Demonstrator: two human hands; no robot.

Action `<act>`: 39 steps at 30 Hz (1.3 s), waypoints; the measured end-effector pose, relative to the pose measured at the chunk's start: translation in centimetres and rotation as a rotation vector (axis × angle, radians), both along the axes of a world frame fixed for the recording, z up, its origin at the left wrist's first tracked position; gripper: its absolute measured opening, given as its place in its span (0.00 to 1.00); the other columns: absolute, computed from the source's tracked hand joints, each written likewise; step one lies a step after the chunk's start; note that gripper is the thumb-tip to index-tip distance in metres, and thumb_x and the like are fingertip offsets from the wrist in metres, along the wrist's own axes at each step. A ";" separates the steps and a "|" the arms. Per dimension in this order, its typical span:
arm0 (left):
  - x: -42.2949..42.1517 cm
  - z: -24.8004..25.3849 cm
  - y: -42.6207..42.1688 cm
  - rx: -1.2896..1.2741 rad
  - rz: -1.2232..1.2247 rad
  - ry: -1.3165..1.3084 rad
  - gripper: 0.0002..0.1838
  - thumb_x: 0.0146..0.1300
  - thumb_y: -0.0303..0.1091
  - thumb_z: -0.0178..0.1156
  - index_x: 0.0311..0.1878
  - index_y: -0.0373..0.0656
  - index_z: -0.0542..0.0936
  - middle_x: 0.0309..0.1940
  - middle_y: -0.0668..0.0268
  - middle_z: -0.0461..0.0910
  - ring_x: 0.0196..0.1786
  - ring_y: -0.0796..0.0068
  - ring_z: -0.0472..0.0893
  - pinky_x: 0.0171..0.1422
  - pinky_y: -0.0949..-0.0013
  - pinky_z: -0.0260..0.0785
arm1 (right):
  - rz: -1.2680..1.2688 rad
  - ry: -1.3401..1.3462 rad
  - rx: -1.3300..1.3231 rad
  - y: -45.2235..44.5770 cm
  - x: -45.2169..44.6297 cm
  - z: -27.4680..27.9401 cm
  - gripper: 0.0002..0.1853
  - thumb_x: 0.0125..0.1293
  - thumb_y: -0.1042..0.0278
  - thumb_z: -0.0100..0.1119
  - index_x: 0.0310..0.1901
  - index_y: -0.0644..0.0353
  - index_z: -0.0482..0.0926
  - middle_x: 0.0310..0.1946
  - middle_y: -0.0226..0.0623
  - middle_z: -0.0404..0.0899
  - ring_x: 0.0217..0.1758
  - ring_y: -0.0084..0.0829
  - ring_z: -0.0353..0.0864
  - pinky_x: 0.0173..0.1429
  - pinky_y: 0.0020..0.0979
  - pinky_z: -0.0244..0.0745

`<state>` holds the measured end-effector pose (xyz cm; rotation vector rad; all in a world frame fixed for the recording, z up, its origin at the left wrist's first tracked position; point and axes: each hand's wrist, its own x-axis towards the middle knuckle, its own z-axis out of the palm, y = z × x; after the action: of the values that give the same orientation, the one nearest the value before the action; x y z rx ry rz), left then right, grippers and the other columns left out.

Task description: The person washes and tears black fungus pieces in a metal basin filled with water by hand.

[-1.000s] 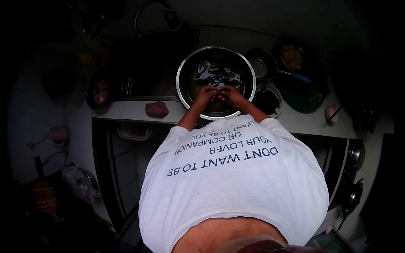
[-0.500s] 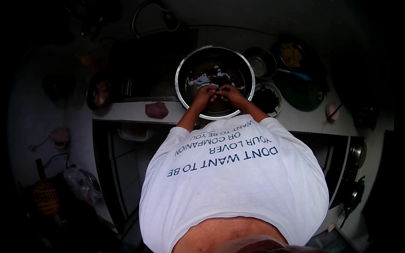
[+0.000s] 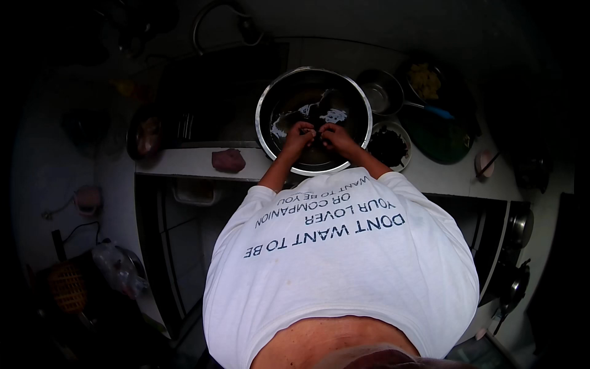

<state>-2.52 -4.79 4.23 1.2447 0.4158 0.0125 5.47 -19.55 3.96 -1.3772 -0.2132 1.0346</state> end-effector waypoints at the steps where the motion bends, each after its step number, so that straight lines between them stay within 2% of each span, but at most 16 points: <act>1: 0.0 -0.1 0.0 -0.001 -0.002 -0.006 0.12 0.50 0.25 0.58 0.38 0.38 0.69 0.26 0.67 0.72 0.22 0.81 0.69 0.25 0.78 0.61 | -0.004 0.005 0.002 0.0 0.0 0.0 0.06 0.55 0.68 0.51 0.35 0.57 0.70 0.22 0.27 0.70 0.21 0.18 0.69 0.22 0.18 0.62; 6: 0.0 -0.3 0.1 0.053 -0.015 -0.012 0.13 0.50 0.26 0.59 0.39 0.37 0.69 0.25 0.67 0.72 0.22 0.81 0.69 0.25 0.78 0.61 | -0.021 0.108 0.036 0.2 -0.2 0.8 0.07 0.55 0.69 0.51 0.36 0.60 0.70 0.24 0.29 0.70 0.22 0.19 0.69 0.22 0.19 0.63; 9: 0.0 -0.4 0.1 0.073 -0.018 -0.001 0.11 0.52 0.28 0.57 0.38 0.38 0.70 0.26 0.65 0.72 0.23 0.80 0.70 0.25 0.78 0.61 | -0.013 -0.017 -0.002 0.1 -0.3 0.5 0.08 0.55 0.69 0.52 0.36 0.62 0.70 0.25 0.30 0.71 0.22 0.20 0.70 0.23 0.20 0.65; 12: 0.6 -1.9 0.3 -0.160 0.085 0.033 0.10 0.56 0.36 0.56 0.36 0.40 0.70 0.25 0.65 0.74 0.24 0.78 0.73 0.24 0.78 0.62 | -0.009 -0.135 -0.115 0.1 0.7 -3.6 0.08 0.56 0.69 0.51 0.35 0.63 0.70 0.24 0.32 0.71 0.21 0.22 0.71 0.22 0.22 0.67; 14: 0.4 -1.1 0.6 -0.321 0.130 0.087 0.12 0.58 0.40 0.52 0.36 0.41 0.70 0.27 0.64 0.74 0.26 0.76 0.74 0.26 0.76 0.63 | -0.015 -0.383 -0.186 -0.1 1.3 -7.8 0.04 0.56 0.71 0.48 0.30 0.61 0.71 0.21 0.32 0.71 0.20 0.21 0.70 0.21 0.22 0.65; 16: 0.2 -1.3 1.1 -0.419 0.155 0.161 0.14 0.60 0.43 0.48 0.38 0.41 0.70 0.31 0.61 0.75 0.32 0.72 0.76 0.32 0.74 0.65 | -0.057 -0.389 -0.252 0.1 1.1 -7.0 0.04 0.56 0.72 0.46 0.28 0.60 0.71 0.20 0.32 0.71 0.19 0.21 0.70 0.21 0.22 0.63; 19: -0.1 -1.5 1.3 -0.465 0.120 0.170 0.13 0.59 0.37 0.48 0.42 0.39 0.70 0.34 0.60 0.76 0.37 0.68 0.76 0.36 0.72 0.66 | -0.121 -0.130 -0.313 0.2 0.5 -4.2 0.04 0.55 0.74 0.46 0.30 0.62 0.72 0.22 0.33 0.73 0.20 0.22 0.72 0.21 0.22 0.63; 21: -0.1 -1.2 1.1 -0.431 0.045 0.150 0.12 0.58 0.33 0.47 0.44 0.38 0.69 0.35 0.60 0.75 0.37 0.70 0.76 0.37 0.73 0.66 | -0.096 -0.088 -0.319 0.3 0.1 -3.2 0.05 0.54 0.74 0.47 0.32 0.62 0.72 0.23 0.33 0.74 0.22 0.22 0.73 0.22 0.21 0.64; 25: -0.3 0.0 0.4 -0.365 -0.022 0.143 0.12 0.58 0.26 0.46 0.46 0.37 0.68 0.37 0.60 0.74 0.38 0.71 0.76 0.38 0.73 0.67 | -0.065 -0.006 -0.088 0.0 0.5 -3.1 0.08 0.56 0.73 0.48 0.37 0.64 0.71 0.26 0.34 0.75 0.23 0.22 0.73 0.23 0.22 0.67; 28: -0.2 -0.4 0.5 -0.295 -0.046 0.156 0.12 0.59 0.25 0.43 0.46 0.38 0.69 0.38 0.60 0.74 0.40 0.71 0.75 0.42 0.71 0.66 | -0.053 0.042 -0.020 0.2 0.4 -1.8 0.09 0.56 0.71 0.49 0.38 0.64 0.71 0.27 0.33 0.75 0.25 0.21 0.73 0.25 0.20 0.65; 30: -0.2 -0.8 0.4 -0.269 -0.015 0.169 0.11 0.57 0.24 0.46 0.44 0.38 0.69 0.36 0.61 0.75 0.36 0.73 0.76 0.37 0.75 0.67 | -0.039 0.084 0.013 0.2 0.0 -0.5 0.10 0.57 0.69 0.51 0.38 0.64 0.71 0.29 0.32 0.75 0.27 0.20 0.72 0.28 0.19 0.64; 31: -0.2 -0.9 0.4 -0.257 0.001 0.175 0.11 0.56 0.23 0.47 0.44 0.37 0.69 0.35 0.61 0.75 0.34 0.74 0.76 0.34 0.77 0.67 | 0.008 -0.024 0.038 0.3 -0.3 0.2 0.10 0.57 0.67 0.52 0.38 0.63 0.71 0.29 0.32 0.75 0.27 0.19 0.72 0.28 0.18 0.64; 33: -0.2 -1.2 0.7 0.146 -0.143 -0.014 0.10 0.56 0.23 0.48 0.42 0.37 0.71 0.33 0.62 0.75 0.33 0.76 0.76 0.33 0.78 0.67 | 0.099 -0.239 0.087 0.3 -0.7 1.1 0.12 0.58 0.64 0.53 0.38 0.63 0.71 0.29 0.32 0.75 0.27 0.18 0.71 0.29 0.18 0.64; 35: -0.3 -1.7 0.7 0.189 -0.201 -0.055 0.09 0.55 0.23 0.50 0.41 0.38 0.72 0.31 0.62 0.76 0.33 0.77 0.76 0.32 0.79 0.67 | 0.136 -0.329 0.065 0.1 -0.8 0.7 0.13 0.58 0.61 0.54 0.38 0.62 0.72 0.30 0.31 0.75 0.28 0.18 0.71 0.30 0.18 0.64; 37: -0.4 -0.8 0.2 -0.126 -0.170 0.054 0.09 0.54 0.24 0.51 0.40 0.38 0.73 0.30 0.63 0.76 0.33 0.78 0.76 0.32 0.79 0.67 | 0.151 -0.404 0.016 -0.1 -0.5 -0.8 0.14 0.58 0.60 0.54 0.38 0.62 0.72 0.30 0.31 0.75 0.29 0.17 0.72 0.31 0.18 0.65; 39: -0.5 0.6 0.0 0.252 -0.235 -0.038 0.09 0.55 0.26 0.51 0.40 0.38 0.73 0.32 0.62 0.76 0.35 0.77 0.76 0.33 0.78 0.67 | 0.128 -0.510 -0.043 0.0 -0.2 -1.5 0.13 0.57 0.61 0.55 0.39 0.61 0.73 0.31 0.32 0.76 0.30 0.17 0.72 0.32 0.18 0.65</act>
<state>-3.04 -4.75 4.79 1.5333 0.2375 -0.1146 5.22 -19.59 2.51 -1.6668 -0.6650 0.7770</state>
